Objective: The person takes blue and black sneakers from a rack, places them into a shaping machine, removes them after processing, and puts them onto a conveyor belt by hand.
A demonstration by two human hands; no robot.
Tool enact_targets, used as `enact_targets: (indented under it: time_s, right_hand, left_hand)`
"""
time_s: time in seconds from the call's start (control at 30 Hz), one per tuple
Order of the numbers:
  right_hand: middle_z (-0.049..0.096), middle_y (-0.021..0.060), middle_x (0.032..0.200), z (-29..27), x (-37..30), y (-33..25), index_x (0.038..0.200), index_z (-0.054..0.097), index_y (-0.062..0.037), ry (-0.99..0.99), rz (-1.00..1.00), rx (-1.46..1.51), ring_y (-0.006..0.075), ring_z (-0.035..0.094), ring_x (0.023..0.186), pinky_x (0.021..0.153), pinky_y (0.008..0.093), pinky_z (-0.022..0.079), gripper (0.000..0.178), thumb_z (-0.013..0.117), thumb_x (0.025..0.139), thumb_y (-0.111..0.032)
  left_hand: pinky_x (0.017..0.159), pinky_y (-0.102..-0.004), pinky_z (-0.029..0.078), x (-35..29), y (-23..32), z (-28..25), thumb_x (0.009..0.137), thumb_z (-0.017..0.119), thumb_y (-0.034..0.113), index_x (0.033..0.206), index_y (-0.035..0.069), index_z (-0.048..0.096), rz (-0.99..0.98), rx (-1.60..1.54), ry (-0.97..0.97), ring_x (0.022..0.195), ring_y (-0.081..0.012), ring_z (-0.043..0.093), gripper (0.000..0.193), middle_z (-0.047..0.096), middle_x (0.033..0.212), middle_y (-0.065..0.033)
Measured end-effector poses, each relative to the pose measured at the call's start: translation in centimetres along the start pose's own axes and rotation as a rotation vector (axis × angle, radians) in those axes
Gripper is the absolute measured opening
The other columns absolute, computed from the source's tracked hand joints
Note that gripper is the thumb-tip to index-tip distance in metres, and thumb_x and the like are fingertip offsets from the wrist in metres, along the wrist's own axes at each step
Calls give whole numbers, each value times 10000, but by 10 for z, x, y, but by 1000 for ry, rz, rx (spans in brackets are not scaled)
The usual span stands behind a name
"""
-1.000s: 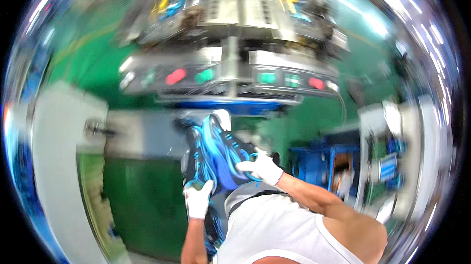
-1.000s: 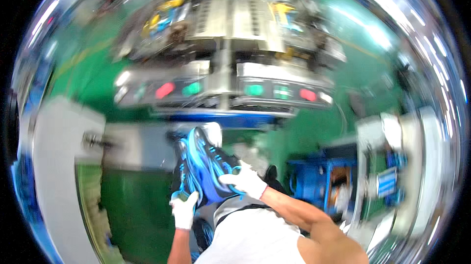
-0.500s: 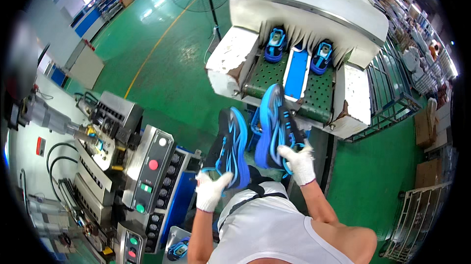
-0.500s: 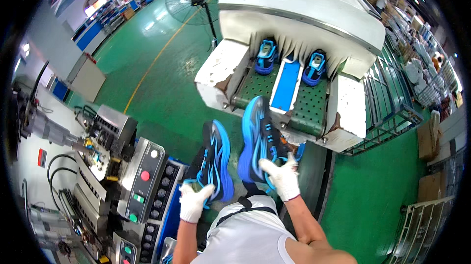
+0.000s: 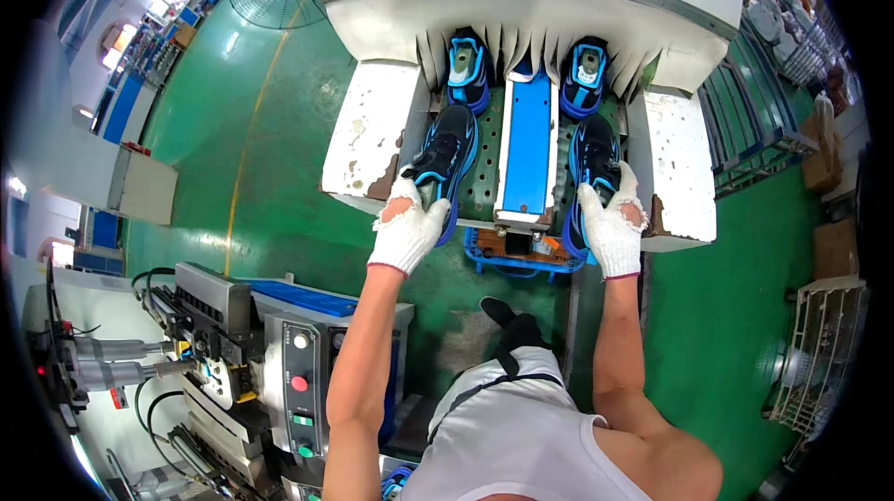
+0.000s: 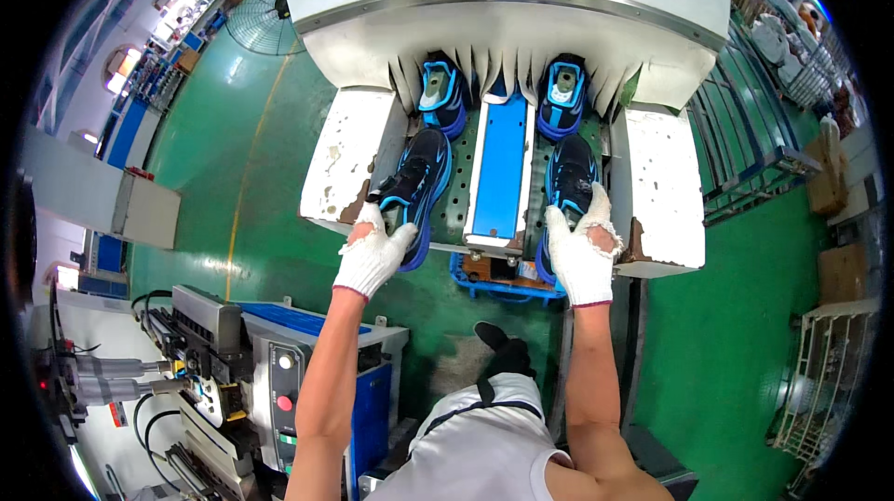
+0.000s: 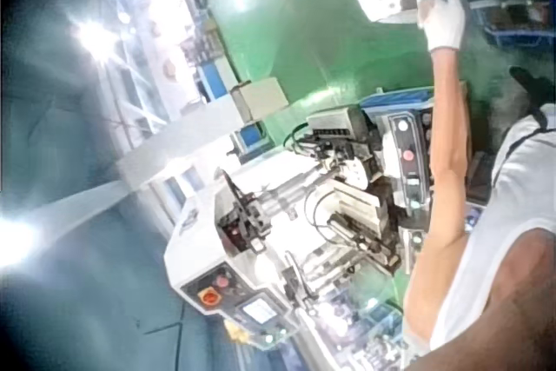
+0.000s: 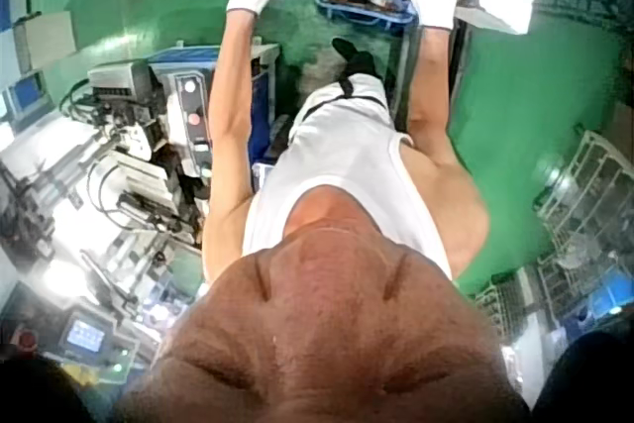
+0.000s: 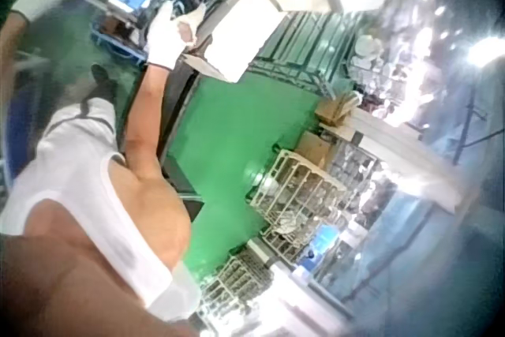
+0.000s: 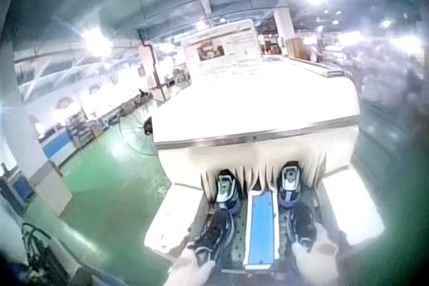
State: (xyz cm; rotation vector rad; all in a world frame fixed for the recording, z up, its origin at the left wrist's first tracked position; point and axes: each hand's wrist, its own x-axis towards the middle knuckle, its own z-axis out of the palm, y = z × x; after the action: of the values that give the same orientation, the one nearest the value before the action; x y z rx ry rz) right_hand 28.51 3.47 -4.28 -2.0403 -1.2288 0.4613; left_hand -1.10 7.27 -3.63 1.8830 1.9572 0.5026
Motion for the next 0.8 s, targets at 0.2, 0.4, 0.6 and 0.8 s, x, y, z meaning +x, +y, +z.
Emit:
enact_targets:
  time_s: [0.2,0.4,0.6,0.8]
  right_hand:
    - [570,321,1372,3,-3,-23,1469,420,63,22,-6,-23,426,577,1276,1078,440,451,789,740,866,-333]
    - [565,283,1397,2,8,-18,1489,399,50,99,-88,-146,380,558,1306,1107,439,414,810,726,887,-382]
    - [317,250,1613,35,-126,-129,1544,279,71,-161,-676,697,363,311,1510,1245,472,239,741,638,898,11]
    - [448,217,1544,95,-327,-130,1482,406,43,-1561,-584,691,324,449,1432,1197,470,371,591,595,922,63]
  left_hand:
    - [857,-505,532,-21,-1,16,874,686,336,1334,-48,473,55,-104,108,1009,-469,661,636,646,1125,-308]
    - [1013,-496,472,7,21,20,868,658,321,1477,-102,357,-16,-220,28,1184,-446,602,800,571,1301,-335]
    - [1158,-443,374,-112,-35,7,867,731,350,1509,-43,346,30,-443,451,1411,-413,433,845,435,1502,-288]
    - [940,-498,515,-367,-160,68,938,637,344,1290,5,567,-567,-351,323,1118,-412,644,494,654,1207,-247]
